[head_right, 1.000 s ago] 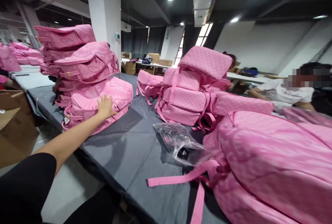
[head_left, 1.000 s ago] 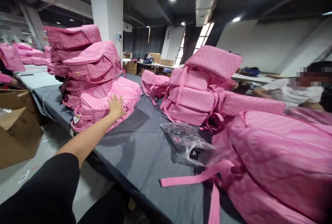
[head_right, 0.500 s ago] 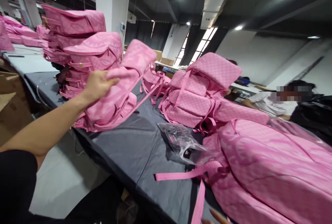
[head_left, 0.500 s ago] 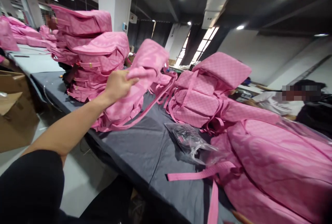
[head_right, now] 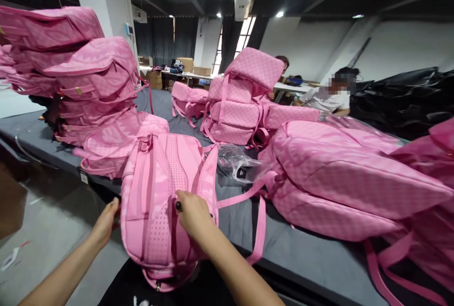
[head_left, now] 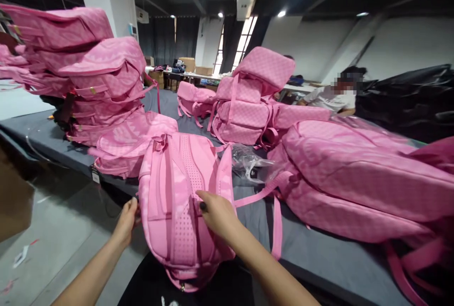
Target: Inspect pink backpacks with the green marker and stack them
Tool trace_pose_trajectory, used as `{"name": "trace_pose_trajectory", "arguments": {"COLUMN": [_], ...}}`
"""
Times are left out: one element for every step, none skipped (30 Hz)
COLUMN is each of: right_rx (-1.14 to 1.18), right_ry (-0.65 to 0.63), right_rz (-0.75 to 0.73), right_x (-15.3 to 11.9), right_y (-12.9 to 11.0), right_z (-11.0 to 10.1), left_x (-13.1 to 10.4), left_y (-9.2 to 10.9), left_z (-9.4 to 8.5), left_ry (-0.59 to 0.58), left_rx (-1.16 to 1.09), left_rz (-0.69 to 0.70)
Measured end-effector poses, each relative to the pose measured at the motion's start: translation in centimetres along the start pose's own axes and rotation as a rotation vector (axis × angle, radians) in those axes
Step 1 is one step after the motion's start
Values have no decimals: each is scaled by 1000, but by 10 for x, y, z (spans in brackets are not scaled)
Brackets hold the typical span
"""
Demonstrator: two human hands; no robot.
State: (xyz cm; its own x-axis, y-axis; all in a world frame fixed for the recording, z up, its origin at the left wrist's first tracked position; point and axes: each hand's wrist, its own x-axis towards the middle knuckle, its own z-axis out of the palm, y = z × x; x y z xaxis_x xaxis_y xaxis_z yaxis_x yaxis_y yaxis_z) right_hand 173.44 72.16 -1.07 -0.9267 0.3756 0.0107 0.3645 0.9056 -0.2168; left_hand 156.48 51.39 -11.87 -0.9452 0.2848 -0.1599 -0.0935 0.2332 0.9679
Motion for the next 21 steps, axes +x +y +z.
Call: {"name": "trace_pose_trajectory", "arguments": {"right_rx": [-48,-79,-97,-110,-128,-146,-158,-165,-166,-161,-150,-129,-101,-66,-30,2,27,42,47,47,46], "right_ry": [-48,-70,-66,-46,-26,-8,5,12,10,-1,-19,-43,-71,-99,-119,-129,-128,-115,-96,-75,-56], "right_rz": [19,50,99,163,237,314,388,456,521,580,632,671,695,706,707,702,699,699,700,700,697], "right_x": [12,24,34,42,47,49,48,43,36,26,14,2,-10,-22,-31,-39,-45,-50,-53,-56,-58], "right_y": [-5,-7,-7,-4,2,12,24,38,54,70,86,100,112,121,127,130,130,127,121,114,106], "right_z": [9,16,22,27,29,30,30,29,29,29,29,31,34,38,42,46,50,52,52,50,46], "left_x": [1,4,8,12,16,18,17,15,10,3,-5,-14,-22,-30,-36,-41,-43,-44,-43,-40,-35], "left_y": [0,4,9,13,15,13,6,-6,-23,-42,-61,-80,-95,-104,-107,-101,-87,-66,-40,-10,21], "left_z": [-6,-9,-9,-5,3,14,28,43,56,67,75,78,78,74,68,62,57,55,58,67,82], "left_ry": [31,45,35,2,-40,-76,-103,-120,-114,-95,-81,-76,-76,-76,-75,-53,-7,29,61,19,-137], "left_rx": [15,19,30,68,124,191,255,316,366,401,431,470,512,549,573,577,554,511,442,384,383], "left_rz": [-2,7,35,84,140,192,233,276,327,389,461,537,604,655,694,742,818,924,1055,1221,1378]}}
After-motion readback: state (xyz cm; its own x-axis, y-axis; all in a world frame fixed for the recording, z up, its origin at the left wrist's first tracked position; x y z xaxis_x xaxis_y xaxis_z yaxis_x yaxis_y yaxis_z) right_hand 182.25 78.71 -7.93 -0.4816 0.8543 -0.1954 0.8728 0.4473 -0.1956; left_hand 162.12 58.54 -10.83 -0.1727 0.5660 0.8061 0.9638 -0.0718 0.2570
